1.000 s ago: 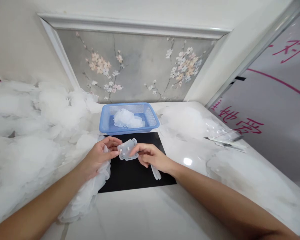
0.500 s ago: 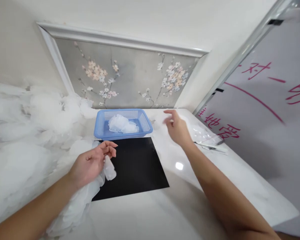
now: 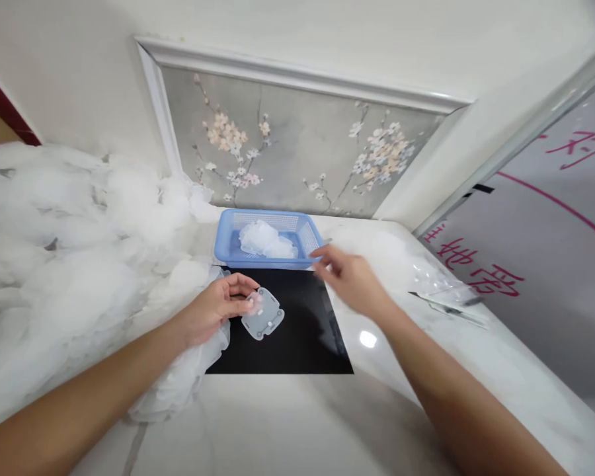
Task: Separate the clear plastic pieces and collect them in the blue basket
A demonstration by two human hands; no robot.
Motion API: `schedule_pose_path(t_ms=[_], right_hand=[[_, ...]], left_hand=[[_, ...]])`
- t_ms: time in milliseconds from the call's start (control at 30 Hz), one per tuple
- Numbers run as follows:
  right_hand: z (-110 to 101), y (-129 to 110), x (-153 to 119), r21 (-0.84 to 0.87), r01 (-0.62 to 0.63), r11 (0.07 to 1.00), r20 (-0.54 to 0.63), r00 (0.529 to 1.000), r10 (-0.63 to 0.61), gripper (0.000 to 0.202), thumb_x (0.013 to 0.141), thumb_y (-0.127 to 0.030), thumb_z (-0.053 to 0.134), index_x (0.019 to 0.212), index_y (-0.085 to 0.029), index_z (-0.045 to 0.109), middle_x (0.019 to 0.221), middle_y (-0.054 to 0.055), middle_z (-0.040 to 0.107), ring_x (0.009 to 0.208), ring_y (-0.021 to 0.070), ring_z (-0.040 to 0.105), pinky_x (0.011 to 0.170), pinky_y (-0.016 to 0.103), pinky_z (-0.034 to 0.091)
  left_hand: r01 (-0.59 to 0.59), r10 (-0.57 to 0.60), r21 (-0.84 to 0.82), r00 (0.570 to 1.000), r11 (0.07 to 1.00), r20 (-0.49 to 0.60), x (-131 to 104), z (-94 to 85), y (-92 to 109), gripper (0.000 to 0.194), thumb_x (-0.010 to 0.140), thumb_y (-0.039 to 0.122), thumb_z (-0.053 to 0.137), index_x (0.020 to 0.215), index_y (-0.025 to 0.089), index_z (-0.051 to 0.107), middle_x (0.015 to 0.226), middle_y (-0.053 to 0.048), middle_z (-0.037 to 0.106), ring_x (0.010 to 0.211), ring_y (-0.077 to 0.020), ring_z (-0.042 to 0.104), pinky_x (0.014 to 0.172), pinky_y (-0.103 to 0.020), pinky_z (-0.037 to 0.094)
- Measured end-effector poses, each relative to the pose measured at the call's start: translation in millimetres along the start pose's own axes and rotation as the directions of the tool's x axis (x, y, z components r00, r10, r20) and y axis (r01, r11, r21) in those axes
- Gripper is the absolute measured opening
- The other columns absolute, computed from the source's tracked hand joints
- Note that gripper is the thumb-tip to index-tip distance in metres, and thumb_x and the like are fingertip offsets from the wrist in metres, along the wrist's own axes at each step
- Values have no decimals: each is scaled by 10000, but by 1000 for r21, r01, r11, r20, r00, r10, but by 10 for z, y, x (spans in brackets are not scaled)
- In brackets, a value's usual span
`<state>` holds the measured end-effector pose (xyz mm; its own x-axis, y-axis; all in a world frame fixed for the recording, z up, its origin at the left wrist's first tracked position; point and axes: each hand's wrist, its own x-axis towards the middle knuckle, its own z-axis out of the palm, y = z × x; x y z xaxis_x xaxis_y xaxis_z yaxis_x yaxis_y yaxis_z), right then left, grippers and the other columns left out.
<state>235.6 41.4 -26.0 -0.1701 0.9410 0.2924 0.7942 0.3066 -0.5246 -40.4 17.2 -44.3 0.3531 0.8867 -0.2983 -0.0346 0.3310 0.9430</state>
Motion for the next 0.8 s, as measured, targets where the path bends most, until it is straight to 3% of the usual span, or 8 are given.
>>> schedule_pose_path(t_ms=[67,133,233,467,567,667,733,800], right_hand=[[265,-178,-121,221,129,967,183,968,-171,335,875,-162,482,1191,-243,559,831,-7,688,641,152,617,663,294,509],[498,-262,-233,312,192,931,200,944,-262,539,829,-41,427,1330,-238,457,1031,35,684,729,144,636,714,300,515],[706,-255,-337,353,194,915,176,947,-269,685,786,5,440,1415,-257,373,1247,88,578,713,122,608,673,291,514],[750,-223,-382,421,115,900,150,969,-194,694,788,-76,584,1416,-306,400,1337,109,481,577,84,481,614,314,502],[721,-269,-399,482,136,866,131,966,-225,495,805,-164,642,1272,-304,556,1359,102,474,565,80,441,593,312,477],[708,-301,-388,652,43,757,126,978,-164,119,901,-329,595,963,-248,656,1071,63,619,522,83,391,525,278,406],[717,-295,-352,783,-116,611,170,985,-30,225,907,-440,585,846,-225,606,696,-14,560,463,82,329,459,249,315],[731,-266,-296,860,-262,437,259,963,68,289,860,-502,628,836,-220,567,493,-87,397,408,75,263,420,230,219]], left_hand=[[1,-2,-32,1000,999,-15,2,3,4,393,627,216,854,969,205,660,924,1,683,776,-147,669,717,-277,481],[7,-9,-66,999,998,-31,5,13,18,433,620,228,858,1002,212,657,927,4,678,790,-163,692,751,-299,498],[-3,-4,-114,998,993,-65,7,37,51,444,608,209,856,1007,211,661,906,5,677,833,-174,695,830,-334,512],[-9,3,-92,998,996,-68,-3,59,95,447,619,229,849,1017,210,645,941,-12,676,897,-176,655,832,-331,490],[-13,11,-42,998,999,-54,11,68,85,451,640,225,812,1050,218,623,965,-13,658,872,-175,647,778,-314,471],[-46,50,71,997,996,-56,-1,91,101,440,687,155,681,1106,237,574,1023,-22,642,904,-193,651,796,-333,468],[-97,107,259,994,961,-28,-56,87,147,471,705,101,593,1146,259,548,1086,-33,629,983,-222,642,876,-378,462],[-167,156,530,986,831,66,-148,40,216,498,718,61,535,1164,280,566,1138,-48,627,1080,-264,597,953,-423,424]])
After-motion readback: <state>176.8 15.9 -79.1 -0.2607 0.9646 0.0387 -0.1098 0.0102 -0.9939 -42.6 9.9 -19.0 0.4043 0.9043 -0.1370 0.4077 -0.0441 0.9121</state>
